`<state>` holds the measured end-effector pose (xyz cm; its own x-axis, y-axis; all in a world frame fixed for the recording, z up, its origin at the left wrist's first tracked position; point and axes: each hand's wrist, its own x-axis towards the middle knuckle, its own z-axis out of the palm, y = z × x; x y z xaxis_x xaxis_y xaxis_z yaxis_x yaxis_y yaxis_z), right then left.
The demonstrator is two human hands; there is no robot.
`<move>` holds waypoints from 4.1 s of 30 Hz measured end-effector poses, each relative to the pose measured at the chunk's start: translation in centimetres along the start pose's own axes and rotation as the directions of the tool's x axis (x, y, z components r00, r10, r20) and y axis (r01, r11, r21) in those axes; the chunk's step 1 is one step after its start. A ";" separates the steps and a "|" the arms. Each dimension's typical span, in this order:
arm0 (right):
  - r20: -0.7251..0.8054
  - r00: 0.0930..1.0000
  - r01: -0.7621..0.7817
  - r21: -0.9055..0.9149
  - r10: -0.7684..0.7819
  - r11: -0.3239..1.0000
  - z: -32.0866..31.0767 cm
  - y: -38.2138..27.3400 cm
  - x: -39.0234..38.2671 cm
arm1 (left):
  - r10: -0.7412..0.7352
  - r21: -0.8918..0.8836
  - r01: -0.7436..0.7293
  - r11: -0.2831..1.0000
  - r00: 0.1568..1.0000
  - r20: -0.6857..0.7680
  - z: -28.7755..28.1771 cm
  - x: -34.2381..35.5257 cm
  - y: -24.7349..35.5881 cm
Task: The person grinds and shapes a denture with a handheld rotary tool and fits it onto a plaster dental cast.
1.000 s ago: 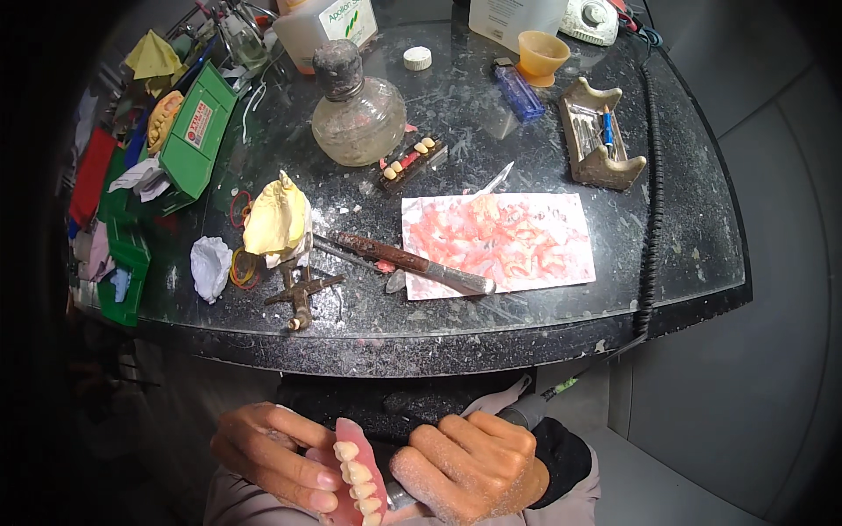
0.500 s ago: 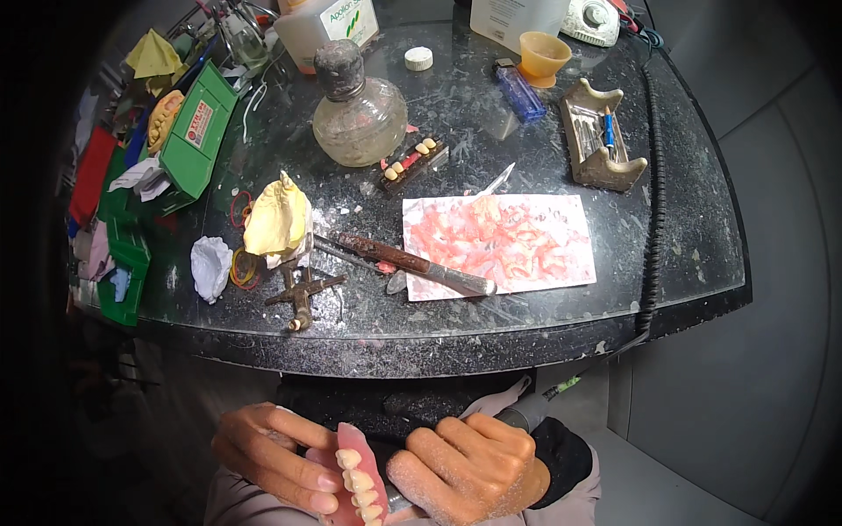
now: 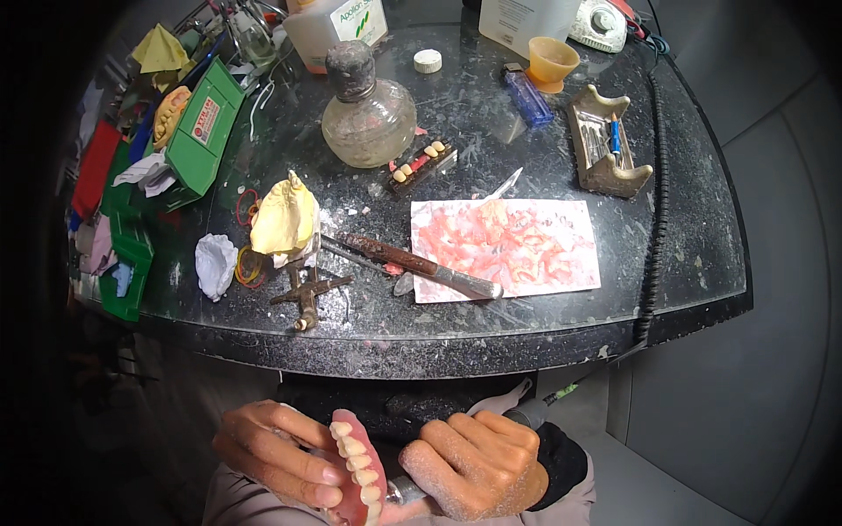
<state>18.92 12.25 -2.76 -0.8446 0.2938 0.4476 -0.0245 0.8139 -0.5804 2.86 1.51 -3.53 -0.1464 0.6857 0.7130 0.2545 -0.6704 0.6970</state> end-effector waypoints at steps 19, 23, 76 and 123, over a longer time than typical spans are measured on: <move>-0.078 0.996 0.048 0.047 -0.045 0.998 0.7 0.4 -0.2 | -0.036 -0.059 0.039 0.997 0.998 0.059 -0.6 0.4 0.6; -0.091 0.991 0.101 -0.002 -0.101 0.995 0.4 0.2 0.1 | -0.070 -0.073 0.082 0.994 0.986 0.151 -1.0 1.0 1.1; -0.111 0.975 0.188 -0.039 -0.192 0.981 -0.4 -0.1 0.4 | 0.107 -0.078 -0.136 0.988 0.950 -0.293 3.2 -0.4 -0.5; -0.086 0.990 -0.102 0.092 0.110 0.991 -1.6 -1.2 0.4 | -0.887 -0.812 0.582 0.038 0.394 0.241 -0.4 -1.0 1.8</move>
<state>19.45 12.19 -0.83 -0.7928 0.4237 0.4382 0.0124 0.7300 -0.6833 3.04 -0.51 -2.98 -0.0534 0.9331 -0.3558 -0.8521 0.1432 0.5034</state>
